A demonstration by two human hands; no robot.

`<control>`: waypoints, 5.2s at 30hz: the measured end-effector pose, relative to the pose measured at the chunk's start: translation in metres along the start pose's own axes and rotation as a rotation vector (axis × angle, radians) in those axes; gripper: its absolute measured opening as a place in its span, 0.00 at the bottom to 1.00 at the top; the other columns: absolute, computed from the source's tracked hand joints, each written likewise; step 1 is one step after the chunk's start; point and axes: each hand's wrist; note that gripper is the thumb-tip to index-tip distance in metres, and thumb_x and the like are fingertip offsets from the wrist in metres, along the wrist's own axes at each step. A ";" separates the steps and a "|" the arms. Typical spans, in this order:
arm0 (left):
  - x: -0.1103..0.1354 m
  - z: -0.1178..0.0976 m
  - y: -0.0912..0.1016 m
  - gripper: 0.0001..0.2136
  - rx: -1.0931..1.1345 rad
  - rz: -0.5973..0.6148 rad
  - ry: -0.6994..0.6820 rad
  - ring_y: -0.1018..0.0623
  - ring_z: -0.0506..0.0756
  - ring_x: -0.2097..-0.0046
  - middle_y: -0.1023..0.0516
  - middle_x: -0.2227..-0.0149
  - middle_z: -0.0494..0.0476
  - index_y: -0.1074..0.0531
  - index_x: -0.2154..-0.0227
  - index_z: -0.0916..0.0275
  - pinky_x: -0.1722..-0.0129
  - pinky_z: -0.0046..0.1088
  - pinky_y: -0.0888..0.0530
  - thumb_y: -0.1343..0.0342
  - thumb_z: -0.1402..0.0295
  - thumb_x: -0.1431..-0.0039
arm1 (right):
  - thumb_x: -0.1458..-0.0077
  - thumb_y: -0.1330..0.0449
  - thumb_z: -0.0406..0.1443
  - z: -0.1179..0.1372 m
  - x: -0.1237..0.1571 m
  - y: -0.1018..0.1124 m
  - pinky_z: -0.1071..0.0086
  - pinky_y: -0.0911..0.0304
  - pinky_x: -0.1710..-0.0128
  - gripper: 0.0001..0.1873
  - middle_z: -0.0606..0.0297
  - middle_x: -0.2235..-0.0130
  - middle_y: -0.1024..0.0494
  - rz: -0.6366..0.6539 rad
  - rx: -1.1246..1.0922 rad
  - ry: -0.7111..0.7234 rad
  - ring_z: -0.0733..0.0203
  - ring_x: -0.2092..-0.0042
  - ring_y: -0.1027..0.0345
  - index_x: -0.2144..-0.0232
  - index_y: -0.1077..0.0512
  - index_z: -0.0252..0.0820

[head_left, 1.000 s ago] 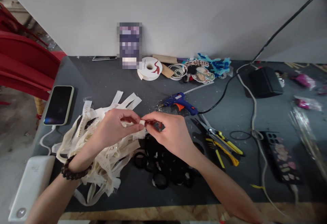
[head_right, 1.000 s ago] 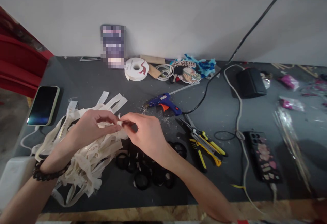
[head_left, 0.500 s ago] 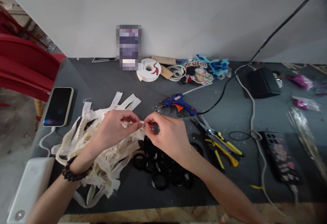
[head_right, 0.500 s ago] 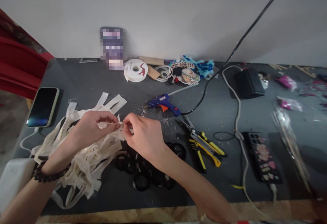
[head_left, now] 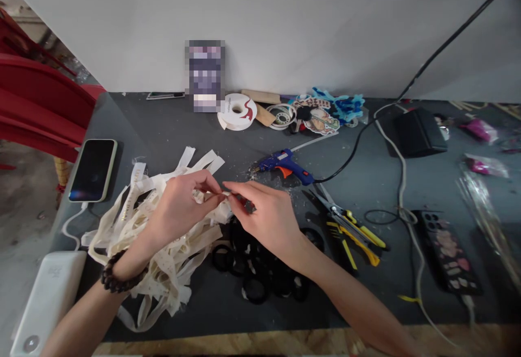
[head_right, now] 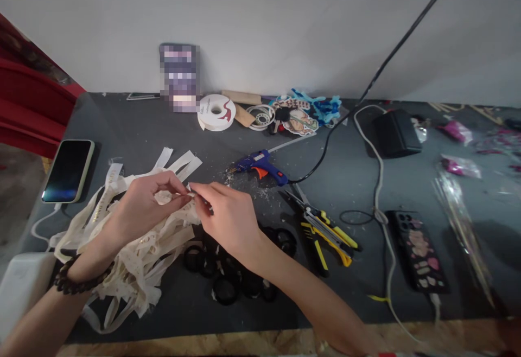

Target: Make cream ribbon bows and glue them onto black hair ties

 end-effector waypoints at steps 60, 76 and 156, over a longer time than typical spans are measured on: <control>-0.002 -0.001 0.009 0.07 0.004 0.144 0.037 0.22 0.51 0.66 0.19 0.67 0.50 0.23 0.70 0.59 0.66 0.26 0.28 0.38 0.64 0.38 | 0.40 0.38 0.28 -0.005 -0.002 0.002 0.71 0.39 0.65 0.07 0.69 0.66 0.18 0.004 -0.079 -0.002 0.63 0.65 0.25 0.67 0.24 0.45; -0.001 0.000 0.009 0.07 0.038 0.120 -0.044 0.23 0.50 0.68 0.19 0.67 0.51 0.23 0.69 0.60 0.67 0.24 0.28 0.37 0.63 0.37 | 0.41 0.39 0.28 -0.006 0.000 0.000 0.70 0.41 0.65 0.07 0.69 0.68 0.22 0.035 -0.051 -0.010 0.62 0.66 0.28 0.69 0.29 0.45; 0.001 0.001 -0.002 0.18 0.330 0.078 0.145 0.20 0.53 0.65 0.19 0.68 0.52 0.27 0.51 0.60 0.63 0.29 0.24 0.33 0.64 0.42 | 0.37 0.37 0.38 -0.005 -0.006 0.006 0.72 0.38 0.65 0.06 0.70 0.69 0.18 0.085 -0.221 -0.164 0.64 0.67 0.24 0.65 0.22 0.44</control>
Point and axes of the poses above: each hand's wrist, its own x-axis away from the middle knuckle, its own y-axis out of the back of the hand, z = x × y
